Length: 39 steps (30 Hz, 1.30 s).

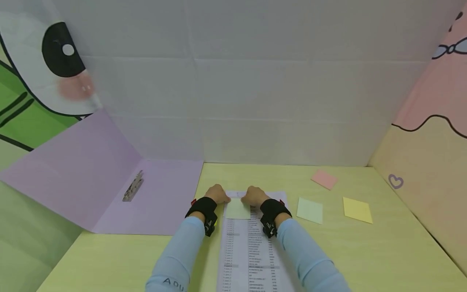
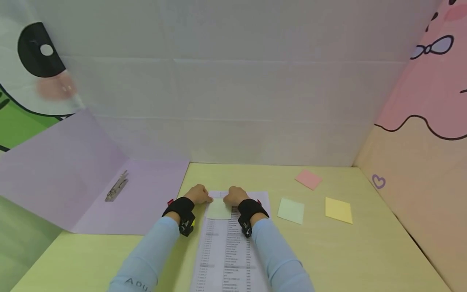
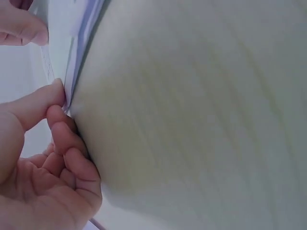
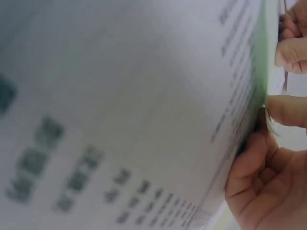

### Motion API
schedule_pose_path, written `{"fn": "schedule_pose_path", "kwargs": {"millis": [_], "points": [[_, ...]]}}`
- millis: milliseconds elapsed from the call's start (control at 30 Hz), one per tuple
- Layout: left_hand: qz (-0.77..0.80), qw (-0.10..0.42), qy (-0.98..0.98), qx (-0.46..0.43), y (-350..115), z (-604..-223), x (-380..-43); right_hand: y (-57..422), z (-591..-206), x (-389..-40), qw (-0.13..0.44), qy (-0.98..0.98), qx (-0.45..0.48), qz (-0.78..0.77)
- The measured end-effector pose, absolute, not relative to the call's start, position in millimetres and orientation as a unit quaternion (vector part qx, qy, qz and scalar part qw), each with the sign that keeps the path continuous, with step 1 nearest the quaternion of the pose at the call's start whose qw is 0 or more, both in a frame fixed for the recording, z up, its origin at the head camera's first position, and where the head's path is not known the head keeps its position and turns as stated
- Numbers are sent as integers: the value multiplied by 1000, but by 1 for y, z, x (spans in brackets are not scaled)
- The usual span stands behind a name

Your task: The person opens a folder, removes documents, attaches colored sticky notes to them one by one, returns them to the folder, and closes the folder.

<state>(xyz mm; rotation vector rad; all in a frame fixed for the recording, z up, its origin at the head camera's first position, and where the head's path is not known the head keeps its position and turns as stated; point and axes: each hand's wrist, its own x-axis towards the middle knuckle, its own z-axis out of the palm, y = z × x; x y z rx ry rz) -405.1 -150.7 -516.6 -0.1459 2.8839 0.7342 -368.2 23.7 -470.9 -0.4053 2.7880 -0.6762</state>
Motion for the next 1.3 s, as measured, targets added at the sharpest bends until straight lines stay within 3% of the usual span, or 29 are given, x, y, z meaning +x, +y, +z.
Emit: {"fn": "schedule_pose_path", "kwargs": {"millis": [100, 233, 833, 1300], "points": [[250, 66, 965, -52, -137, -482, -372, 21, -473, -367, 113, 961, -120, -221], [250, 54, 966, -44, -127, -470, -354, 17, -475, -366, 96, 972, -81, -200], [260, 83, 959, -77, -133, -467, -358, 34, -502, -404, 98, 962, -87, -240], [294, 85, 949, -76, -135, -459, -350, 39, -480, -381, 80, 958, -69, -267]]}}
